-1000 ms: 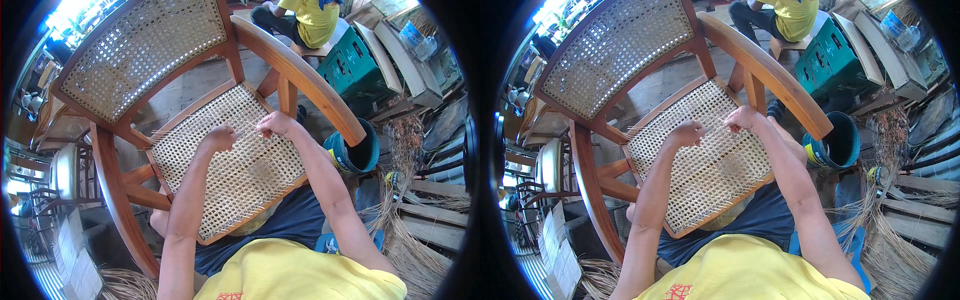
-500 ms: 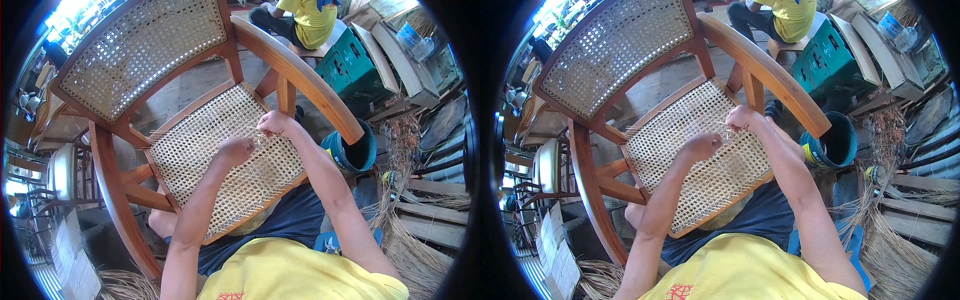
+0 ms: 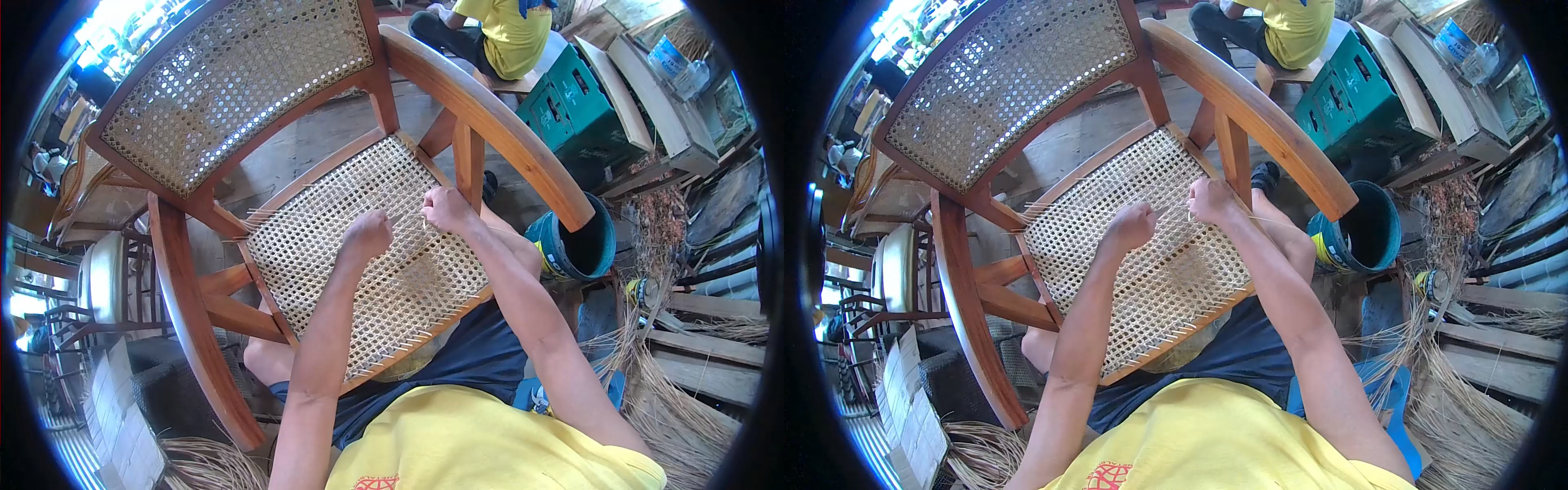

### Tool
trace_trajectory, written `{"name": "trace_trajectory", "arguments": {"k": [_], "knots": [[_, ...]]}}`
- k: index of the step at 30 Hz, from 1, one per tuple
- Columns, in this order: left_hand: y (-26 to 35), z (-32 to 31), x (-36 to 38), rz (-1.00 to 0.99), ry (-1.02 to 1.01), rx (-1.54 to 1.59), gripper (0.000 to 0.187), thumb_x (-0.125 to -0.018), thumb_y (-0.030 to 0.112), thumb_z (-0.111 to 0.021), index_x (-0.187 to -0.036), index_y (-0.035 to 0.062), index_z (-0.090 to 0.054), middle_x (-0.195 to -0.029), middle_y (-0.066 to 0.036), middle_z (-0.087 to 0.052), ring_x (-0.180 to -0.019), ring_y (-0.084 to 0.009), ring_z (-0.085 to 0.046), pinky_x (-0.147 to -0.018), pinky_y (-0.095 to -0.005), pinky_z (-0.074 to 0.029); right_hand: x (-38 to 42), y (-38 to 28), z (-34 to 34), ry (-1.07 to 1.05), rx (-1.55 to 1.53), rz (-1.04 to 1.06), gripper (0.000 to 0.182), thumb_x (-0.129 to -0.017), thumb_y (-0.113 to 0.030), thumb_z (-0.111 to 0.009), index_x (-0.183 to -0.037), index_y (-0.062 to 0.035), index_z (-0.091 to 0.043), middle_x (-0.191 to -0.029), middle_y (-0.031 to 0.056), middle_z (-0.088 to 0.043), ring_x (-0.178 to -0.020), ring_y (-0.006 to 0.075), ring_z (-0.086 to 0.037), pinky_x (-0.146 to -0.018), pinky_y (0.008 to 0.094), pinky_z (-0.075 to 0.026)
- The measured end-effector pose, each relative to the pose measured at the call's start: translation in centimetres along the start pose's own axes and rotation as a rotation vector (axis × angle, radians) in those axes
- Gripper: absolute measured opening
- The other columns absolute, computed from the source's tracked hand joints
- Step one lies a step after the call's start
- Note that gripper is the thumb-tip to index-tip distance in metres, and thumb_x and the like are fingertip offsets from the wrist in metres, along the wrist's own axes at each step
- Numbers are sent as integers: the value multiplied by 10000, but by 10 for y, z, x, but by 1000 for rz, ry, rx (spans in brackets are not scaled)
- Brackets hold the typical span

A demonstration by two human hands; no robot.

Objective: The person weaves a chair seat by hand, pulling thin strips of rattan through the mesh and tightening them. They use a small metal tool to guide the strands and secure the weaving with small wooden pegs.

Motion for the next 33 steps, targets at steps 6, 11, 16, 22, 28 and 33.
{"name": "trace_trajectory", "arguments": {"k": [6,11,16,22,28,33], "knots": [[28,10,-16,11,-134,-229,369,-972,307,-517,-1197,56,-669,-1197,-168,-678,-1157,-299,-641,-966,-421,-526,3,-4,6,70,127,117,162,-832,-145,-644,-817,8,-698,-900,240,-690,-878,380,-686,-805,459,-534],[54,32,-13,77,-122,-346,349,-934,253,-544,-1192,65,-683,-1223,-157,-676,-1147,-289,-653,-951,-436,-537,-3,0,8,-47,176,0,155,-839,-136,-627,-821,2,-694,-904,226,-691,-892,385,-677,-826,465,-536],[46,6,-23,47,-69,-299,342,-931,222,-523,-1200,80,-679,-1237,-158,-668,-1149,-303,-649,-968,-432,-524,1,-4,11,-1,192,50,150,-848,-147,-628,-884,-26,-709,-975,188,-695,-950,364,-674,-848,469,-532],[26,-2,-9,17,8,-33,326,-930,232,-523,-1148,73,-706,-1222,-168,-672,-1133,-333,-650,-969,-427,-515,9,-21,3,27,159,56,175,-835,-219,-667,-904,-64,-711,-1005,147,-708,-1011,326,-680,-913,515,-513],[16,-16,-50,120,-245,-73,429,-941,443,-586,-1114,75,-721,-1184,-156,-696,-1123,-305,-661,-936,-444,-529,21,-22,-2,64,166,52,129,-817,-195,-668,-921,-135,-715,-1020,78,-701,-993,292,-675,-913,552,-449],[22,12,-17,57,61,-153,460,-893,550,-650,-1006,114,-739,-982,-98,-723,-898,-256,-706,-822,-425,-562,20,-24,-6,85,248,52,96,-828,-153,-628,-871,-117,-706,-1018,99,-696,-1004,298,-667,-888,564,-451]]}}
Point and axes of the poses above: each hand's wrist, its own x-axis away from the middle knuckle, its own z-axis out of the back of the hand, y = z × x, the point moved 3 cm from there along -x, towards the middle knuckle
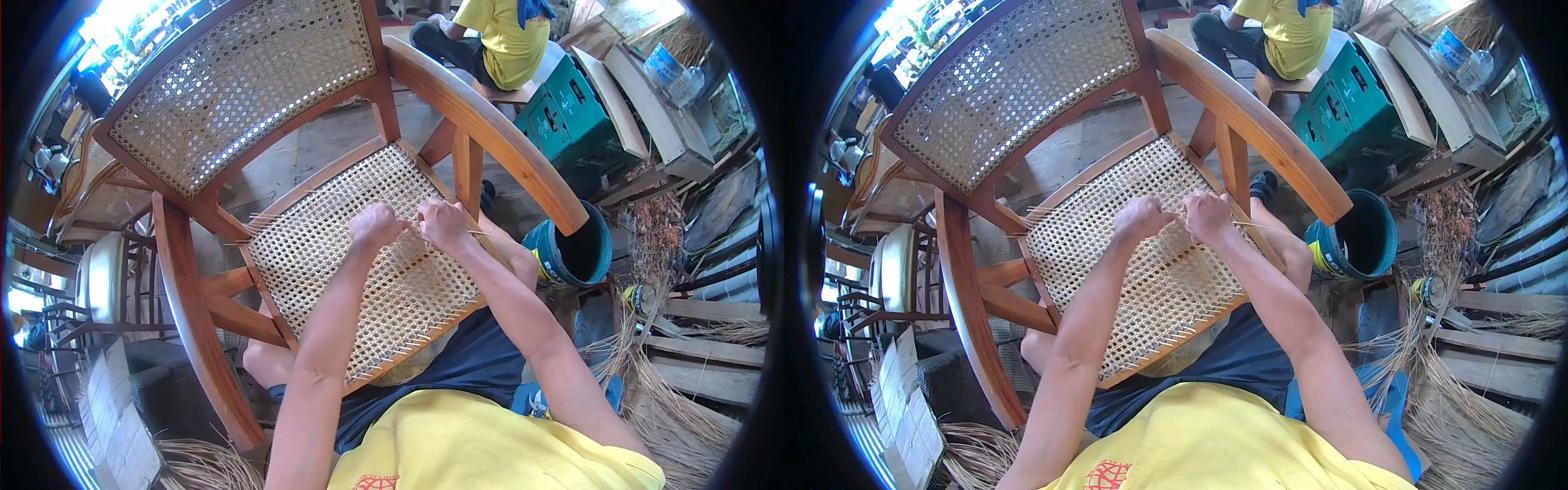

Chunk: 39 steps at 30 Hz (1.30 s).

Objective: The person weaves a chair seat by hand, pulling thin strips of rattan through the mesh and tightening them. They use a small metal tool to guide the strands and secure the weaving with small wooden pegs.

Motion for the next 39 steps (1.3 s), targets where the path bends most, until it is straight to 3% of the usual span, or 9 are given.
{"name": "trace_trajectory", "arguments": {"k": [6,10,13,16,20,25,28,36,39], "knots": [[-99,64,-2,120,215,-265,514,-859,591,-644,-980,101,-742,-989,-157,-728,-973,-294,-699,-821,-446,-546,-6,-6,22,-180,58,53,158,-856,-115,-579,-945,-101,-709,-1036,130,-697,-1006,310,-669,-913,581,-453],[-48,128,44,4,170,-51,486,-832,550,-688,-966,84,-724,-974,-142,-731,-903,-305,-700,-799,-457,-527,-39,-17,35,-74,-47,82,174,-921,-164,-581,-1023,-106,-709,-1040,138,-700,-1025,299,-663,-924,495,-486],[-29,127,43,-83,208,74,472,-829,542,-687,-899,76,-722,-873,-151,-726,-868,-308,-695,-774,-456,-514,-50,-37,40,-304,-959,55,314,-971,-360,-636,-1061,-65,-691,-984,59,-710,-909,189,-668,-857,349,-508],[-32,119,30,-50,221,140,462,-836,535,-682,-859,76,-729,-818,-141,-721,-852,-305,-692,-769,-442,-514,-47,-24,21,-353,-1032,73,329,-970,-358,-644,-1062,-44,-684,-950,28,-712,-883,149,-662,-844,329,-504],[-64,48,-6,-15,112,137,444,-927,490,-607,-956,62,-723,-936,-161,-728,-887,-314,-695,-824,-452,-527,-33,-9,22,-218,-694,-171,265,-894,-305,-707,-997,-61,-718,-897,43,-718,-802,140,-666,-759,312,-523],[-45,7,-5,-58,-91,186,445,-953,463,-574,-994,42,-715,-942,-165,-720,-920,-304,-690,-851,-435,-528,-30,10,3,-147,-531,-186,190,-746,-222,-720,-846,-67,-768,-869,145,-744,-834,274,-717,-798,382,-548],[-32,5,-6,-33,-123,71,367,-961,382,-576,-1117,72,-693,-1180,-162,-681,-1117,-318,-647,-953,-427,-519,-31,13,-3,-122,-495,-210,180,-733,-238,-729,-790,-72,-765,-875,160,-738,-815,282,-716,-784,386,-550],[6,22,-4,-61,-103,-232,397,-941,403,-617,-1115,56,-698,-1166,-148,-697,-1115,-280,-663,-949,-399,-538,-35,30,-9,35,-300,-145,206,-688,-207,-723,-688,-1,-717,-794,182,-714,-750,297,-703,-749,387,-551],[12,16,-11,-68,-99,-232,284,-909,163,-535,-1102,76,-724,-1163,-143,-707,-1089,-278,-685,-899,-415,-558,-35,29,-2,30,-286,-95,208,-683,-192,-715,-688,16,-711,-808,209,-703,-762,317,-700,-753,398,-550]]}}
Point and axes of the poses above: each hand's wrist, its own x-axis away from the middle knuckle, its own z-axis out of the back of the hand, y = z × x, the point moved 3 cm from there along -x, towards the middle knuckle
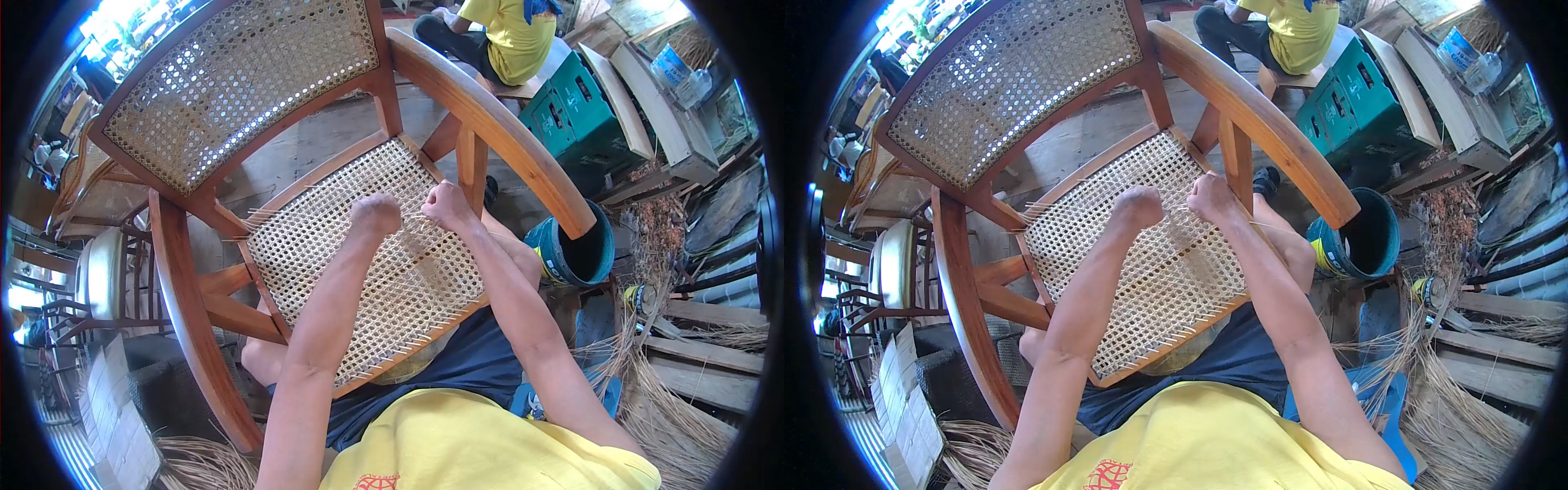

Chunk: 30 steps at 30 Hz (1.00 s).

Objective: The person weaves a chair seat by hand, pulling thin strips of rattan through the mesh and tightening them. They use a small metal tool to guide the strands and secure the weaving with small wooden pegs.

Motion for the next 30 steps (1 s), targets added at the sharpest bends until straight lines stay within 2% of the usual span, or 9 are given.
{"name": "trace_trajectory", "arguments": {"k": [8,10,15,17,18,19,21,28,30], "knots": [[0,-32,24,78,216,302,233,-931,181,-545,-947,34,-724,-1017,-191,-717,-979,-333,-698,-853,-441,-561,-4,-11,9,-55,47,26,170,-701,-153,-712,-736,13,-724,-885,230,-690,-827,329,-693,-789,399,-543],[-1,-30,27,108,187,306,270,-950,254,-579,-1013,25,-707,-1008,-188,-717,-982,-326,-696,-870,-437,-556,-2,-9,10,-194,-77,-81,201,-728,-194,-750,-750,5,-728,-929,223,-685,-882,322,-687,-821,407,-533],[-13,-32,7,57,53,336,333,-956,314,-614,-1068,11,-693,-996,-161,-722,-901,-300,-714,-815,-413,-575,3,-10,-15,-58,-15,53,178,-742,-203,-748,-773,-29,-724,-932,222,-701,-897,366,-694,-828,429,-551],[-27,-46,-9,179,-79,821,430,-979,398,-586,-1020,-15,-700,-921,-127,-730,-785,-247,-723,-725,-371,-587,4,-22,-14,-50,-17,81,213,-755,-237,-759,-796,-31,-723,-986,223,-696,-944,363,-687,-856,428,-544],[-54,-93,-55,-243,215,411,565,-1001,499,-516,-963,-33,-702,-836,-96,-730,-710,-204,-714,-668,-344,-584,7,-32,-8,-121,-4,-35,239,-764,-265,-759,-829,-38,-722,-1028,218,-691,-984,359,-678,-870,437,-538],[-48,-74,-43,-242,216,415,565,-1001,499,-516,-963,-33,-702,-836,-96,-730,-710,-204,-714,-668,-344,-584,10,-36,-6,-192,8,-153,267,-773,-293,-759,-862,-44,-721,-1070,212,-686,-1025,354,-668,-885,445,-533],[-33,-30,-2,194,-221,912,649,-990,564,-500,-966,-55,-692,-869,-85,-737,-702,-192,-711,-675,-346,-585,16,-35,-16,-130,92,-70,275,-781,-301,-749,-896,-54,-715,-1027,194,-695,-986,353,-672,-870,449,-528],[-27,-22,6,116,-81,323,583,-924,603,-584,-1074,56,-720,-1120,-110,-710,-900,-209,-709,-785,-405,-584,22,-37,-11,-145,64,-78,187,-812,-180,-601,-935,-72,-690,-976,181,-714,-957,356,-684,-840,465,-526],[-51,-4,26,275,-35,260,537,-909,594,-607,-1165,130,-702,-1120,-101,-706,-1001,-224,-692,-853,-421,-565,24,-33,-13,-157,53,-86,194,-809,-177,-605,-951,-74,-689,-979,190,-712,-958,356,-683,-842,463,-527]]}}
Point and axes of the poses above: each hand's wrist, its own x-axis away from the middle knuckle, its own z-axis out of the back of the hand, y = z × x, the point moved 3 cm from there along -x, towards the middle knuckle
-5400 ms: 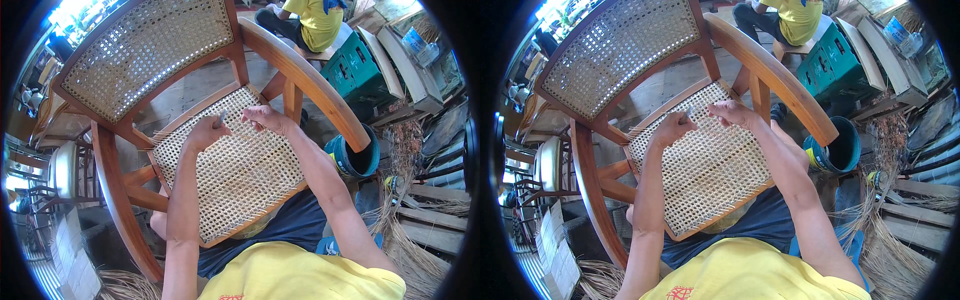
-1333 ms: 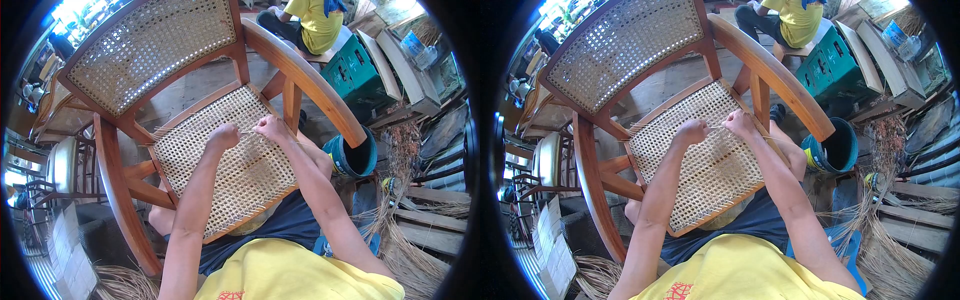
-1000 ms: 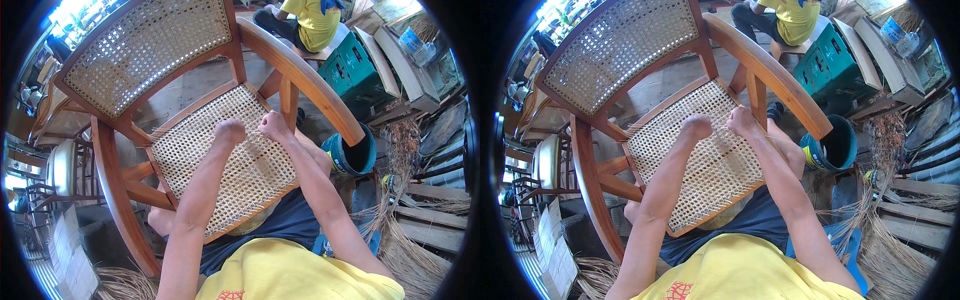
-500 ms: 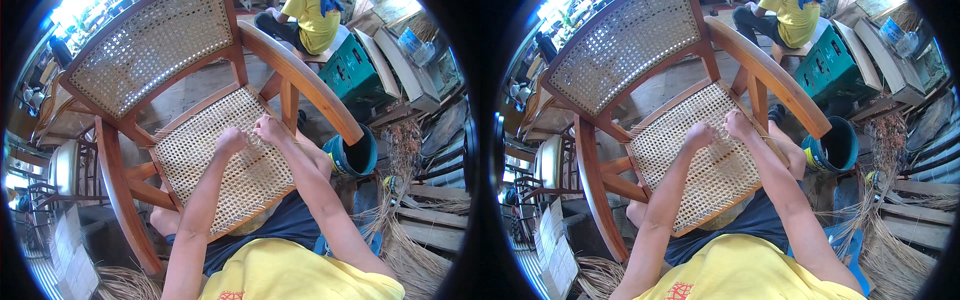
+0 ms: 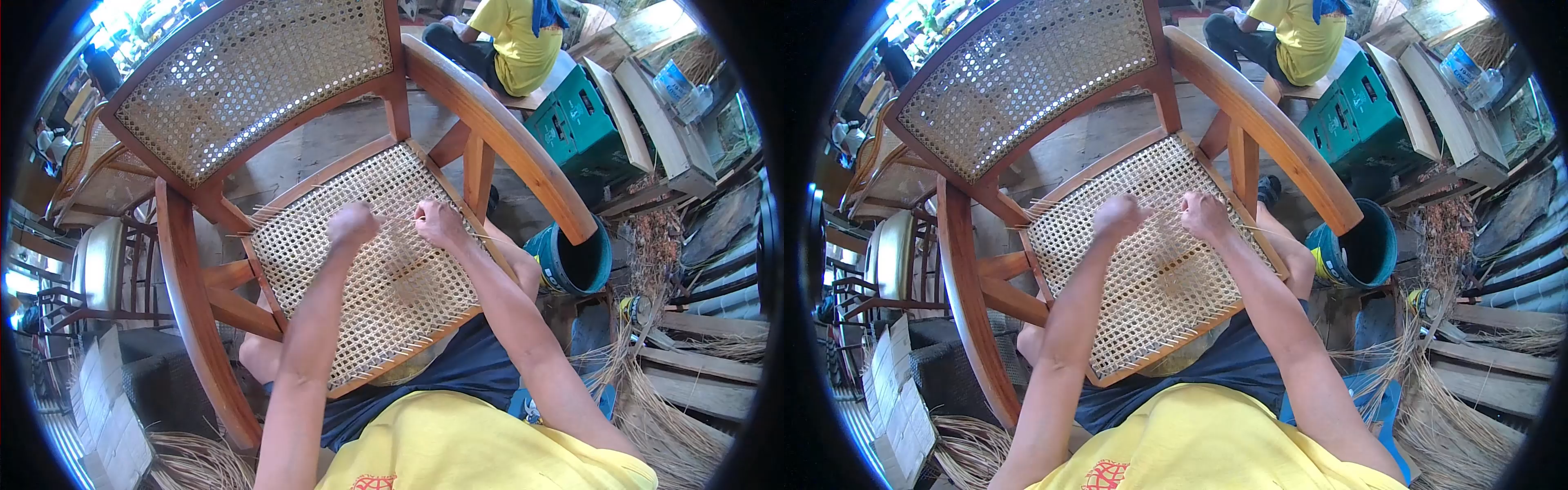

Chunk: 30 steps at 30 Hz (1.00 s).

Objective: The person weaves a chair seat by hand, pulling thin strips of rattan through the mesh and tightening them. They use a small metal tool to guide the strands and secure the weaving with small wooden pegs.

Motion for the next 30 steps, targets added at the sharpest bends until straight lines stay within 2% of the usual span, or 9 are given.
{"name": "trace_trajectory", "arguments": {"k": [2,3,5,8,11,15,18,23,30], "knots": [[-51,27,-7,-13,177,-77,531,-915,571,-607,-1195,128,-689,-1119,-96,-708,-1040,-254,-687,-868,-445,-557,0,1,-1,-10,-18,-3,204,-807,-173,-609,-968,-76,-689,-983,198,-709,-960,357,-683,-844,460,-528],[-75,25,-17,-151,433,-105,548,-867,609,-648,-920,68,-716,-971,-130,-718,-901,-269,-686,-811,-424,-543,-2,1,1,37,22,12,215,-832,-184,-618,-1007,-81,-688,-977,179,-719,-952,351,-690,-866,448,-530],[-55,59,9,-107,264,-21,522,-858,572,-677,-865,51,-705,-927,-141,-723,-878,-268,-687,-775,-436,-523,-6,-3,3,80,63,32,227,-858,-195,-626,-1047,-86,-687,-972,159,-728,-944,344,-697,-889,436,-532],[-20,84,28,-190,212,144,495,-854,542,-691,-850,47,-693,-900,-147,-722,-867,-277,-689,-760,-443,-507,-20,-20,-5,-50,-623,198,283,-957,-313,-619,-1102,-79,-686,-965,81,-740,-934,240,-696,-819,401,-526],[-5,81,24,-159,176,170,491,-902,529,-642,-975,50,-726,-956,-163,-736,-967,-303,-701,-835,-474,-519,-32,-18,-4,-175,-781,242,280,-955,-329,-636,-1039,-70,-703,-955,68,-741,-887,205,-691,-804,371,-521],[-16,10,-30,-207,179,-82,428,-925,497,-626,-1057,101,-716,-1065,-133,-720,-1016,-313,-687,-934,-442,-519,-24,-1,8,-43,-297,-51,226,-844,-290,-698,-879,-69,-728,-867,105,-733,-808,208,-698,-766,363,-535],[-5,-13,-20,-185,17,11,395,-958,439,-595,-1170,115,-673,-1210,-143,-668,-1152,-310,-632,-976,-437,-507,-28,16,-8,50,-266,20,191,-794,-236,-685,-863,-66,-735,-853,158,-729,-833,285,-714,-786,394,-551],[8,-14,-10,-199,80,-44,387,-925,432,-639,-1134,111,-690,-1164,-149,-688,-1107,-308,-658,-929,-434,-530,-28,9,-1,-29,-175,-67,192,-756,-212,-669,-886,-94,-746,-953,166,-730,-908,316,-707,-845,409,-549],[37,-6,-9,-266,124,-253,251,-912,165,-552,-1065,80,-732,-1100,-132,-720,-1023,-268,-704,-869,-413,-569,-35,13,3,-33,-137,-74,165,-754,-203,-649,-836,-80,-722,-980,158,-719,-946,312,-698,-855,405,-544]]}}
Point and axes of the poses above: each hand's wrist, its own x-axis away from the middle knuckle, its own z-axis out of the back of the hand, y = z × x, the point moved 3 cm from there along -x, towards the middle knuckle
